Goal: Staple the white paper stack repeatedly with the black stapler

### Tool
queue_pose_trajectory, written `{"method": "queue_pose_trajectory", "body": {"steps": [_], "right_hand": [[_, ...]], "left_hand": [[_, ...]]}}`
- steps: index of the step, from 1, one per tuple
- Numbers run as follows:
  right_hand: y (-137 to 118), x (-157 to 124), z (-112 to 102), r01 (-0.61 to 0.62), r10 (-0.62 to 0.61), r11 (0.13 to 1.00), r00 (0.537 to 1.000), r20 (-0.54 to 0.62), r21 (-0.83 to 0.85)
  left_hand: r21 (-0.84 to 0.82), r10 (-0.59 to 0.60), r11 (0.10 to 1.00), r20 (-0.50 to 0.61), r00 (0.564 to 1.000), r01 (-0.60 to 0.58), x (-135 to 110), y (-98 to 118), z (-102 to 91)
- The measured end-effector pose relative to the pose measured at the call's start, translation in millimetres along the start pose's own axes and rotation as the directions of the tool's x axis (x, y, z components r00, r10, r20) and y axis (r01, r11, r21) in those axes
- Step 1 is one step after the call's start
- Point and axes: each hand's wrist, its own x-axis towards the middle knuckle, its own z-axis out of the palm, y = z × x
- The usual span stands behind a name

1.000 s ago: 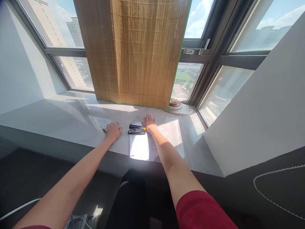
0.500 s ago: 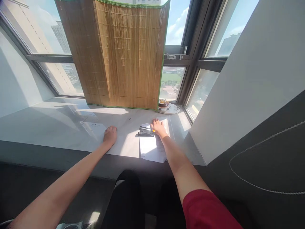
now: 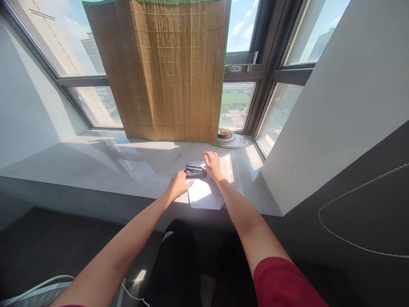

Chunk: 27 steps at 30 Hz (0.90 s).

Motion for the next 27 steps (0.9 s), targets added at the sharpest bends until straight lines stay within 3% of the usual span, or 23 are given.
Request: {"method": "queue_pose_trajectory", "body": {"steps": [4,7,10,12,17,21,27], "right_hand": [[-24,-32,2,0.175,-0.203,0.969,0.966,0.158,0.175],[-26,-45,-3,0.103,-0.132,0.982,0.974,0.184,0.159],[3,-57,-30,-0.020,0.010,0.984,0.998,0.057,0.180],[34,-74,-57,-0.031,0.043,0.981,0.997,-0.056,0.194],[94,-145,-104,-0.097,0.118,0.988,0.977,-0.178,0.124],[97,-178,-108,-0.061,0.076,0.991,0.988,-0.131,0.116],[79,-174,-106,0.064,-0.070,0.993,0.996,0.060,0.102]], "left_hand": [[0.032,-0.031,0.999,0.018,0.999,0.030,1,2,-0.5],[0.038,-0.032,0.999,0.038,0.999,0.031,1,2,-1.2],[0.042,-0.029,0.999,0.053,0.998,0.027,2,1,-1.2],[0.049,-0.019,0.999,0.054,0.998,0.017,3,0,-0.2],[0.054,-0.013,0.998,0.040,0.999,0.011,4,-3,4.4],[0.093,-0.028,0.995,0.047,0.999,0.024,6,-5,6.8],[0.108,-0.065,0.993,0.075,0.995,0.057,7,-6,6.2]]}}
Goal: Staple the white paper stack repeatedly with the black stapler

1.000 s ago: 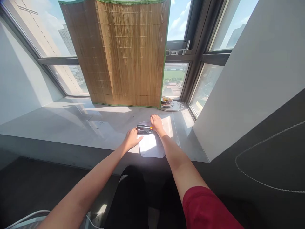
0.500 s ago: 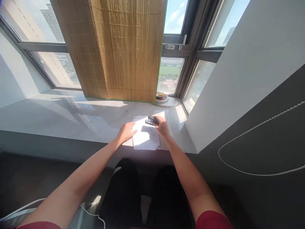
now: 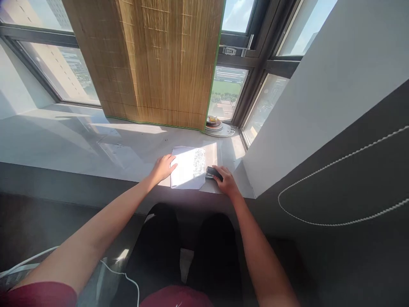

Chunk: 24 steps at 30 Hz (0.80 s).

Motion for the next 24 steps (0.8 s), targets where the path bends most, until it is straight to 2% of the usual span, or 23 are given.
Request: {"method": "queue_pose_trajectory", "body": {"steps": [2,6,10,13,18,22,24], "right_hand": [[-4,0,-1,0.034,-0.032,0.999,0.998,0.047,-0.042],[-11,-4,-3,0.031,-0.016,0.985,0.996,0.090,-0.169],[-17,-7,-6,0.064,-0.038,0.978,0.990,0.133,-0.197],[-17,-8,-5,-0.003,0.010,0.980,0.999,0.037,-0.198],[-4,-5,4,-0.107,0.094,0.983,0.992,-0.090,-0.149],[9,-2,6,-0.269,0.235,0.957,0.937,-0.258,-0.106],[9,2,7,-0.296,0.255,0.953,0.895,-0.366,-0.059]], "left_hand": [[0.010,-0.012,1.000,0.000,1.000,0.012,-1,1,-0.1],[0.019,-0.040,0.999,-0.001,0.999,0.040,-2,3,-0.8],[-0.007,-0.065,0.998,0.016,0.998,0.065,-2,5,-2.2],[-0.012,-0.075,0.997,0.008,0.997,0.075,-2,4,-1.5],[-0.047,-0.029,0.999,-0.050,0.998,0.027,-2,-1,1.9],[-0.026,-0.024,0.999,-0.053,0.998,0.023,-2,-2,2.0],[-0.021,-0.032,0.999,-0.048,0.998,0.031,-2,-1,1.1]]}}
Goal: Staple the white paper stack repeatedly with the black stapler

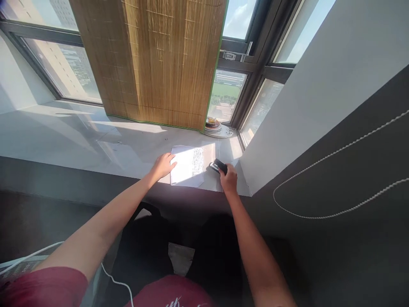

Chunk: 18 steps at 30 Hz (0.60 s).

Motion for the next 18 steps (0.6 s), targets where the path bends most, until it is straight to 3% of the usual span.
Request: {"method": "queue_pose_trajectory", "body": {"steps": [3,7,10,14,18], "right_hand": [[-23,4,13,0.018,-0.016,0.995,0.999,-0.028,0.094],[-78,11,52,0.041,-0.077,0.984,0.976,0.205,0.176],[-108,19,77,0.046,-0.105,0.981,0.945,0.311,0.189],[-111,24,81,0.112,-0.164,0.980,0.926,0.341,0.167],[-89,12,66,0.107,-0.116,0.993,0.956,0.271,0.049]], "left_hand": [[0.013,0.008,1.000,0.009,1.000,-0.009,0,1,-2.3],[0.005,0.025,1.000,-0.001,1.000,-0.025,-2,3,-7.4],[-0.008,0.027,1.000,-0.003,1.000,-0.027,-4,4,-11.2],[-0.017,0.036,0.999,0.000,0.999,-0.036,-5,3,-13.5],[-0.060,0.030,0.998,-0.005,1.000,-0.031,-4,2,-12.3]]}}
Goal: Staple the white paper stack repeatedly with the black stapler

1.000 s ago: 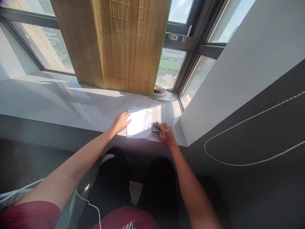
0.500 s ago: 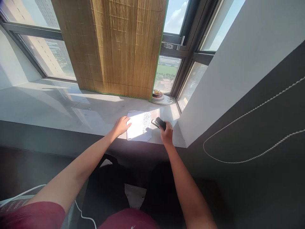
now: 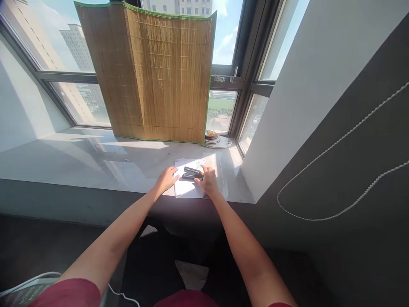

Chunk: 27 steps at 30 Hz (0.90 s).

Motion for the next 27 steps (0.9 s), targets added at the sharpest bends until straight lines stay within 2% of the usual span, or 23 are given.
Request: {"method": "queue_pose_trajectory", "body": {"steps": [4,9,13,19,27], "right_hand": [[12,-17,-6,0.017,-0.019,0.999,0.999,0.039,0.042],[9,-20,-10,-0.024,0.023,0.990,1.000,0.011,0.140],[7,-19,-12,-0.050,0.056,0.987,0.998,-0.033,0.154],[3,-17,-9,-0.157,0.158,0.987,0.986,-0.047,0.023],[2,-17,-7,-0.182,0.181,0.983,0.983,-0.038,-0.016]], "left_hand": [[-0.048,-0.007,0.999,0.002,1.000,0.007,2,-5,1.9],[-0.357,-0.068,0.932,0.015,0.998,0.069,7,-17,2.9],[-0.479,-0.117,0.871,0.016,0.993,0.110,9,-28,4.8],[-0.737,-0.186,0.666,-0.017,0.982,0.113,8,-35,5.7],[-0.869,-0.298,0.472,0.004,0.955,0.150,12,-36,-0.2]]}}
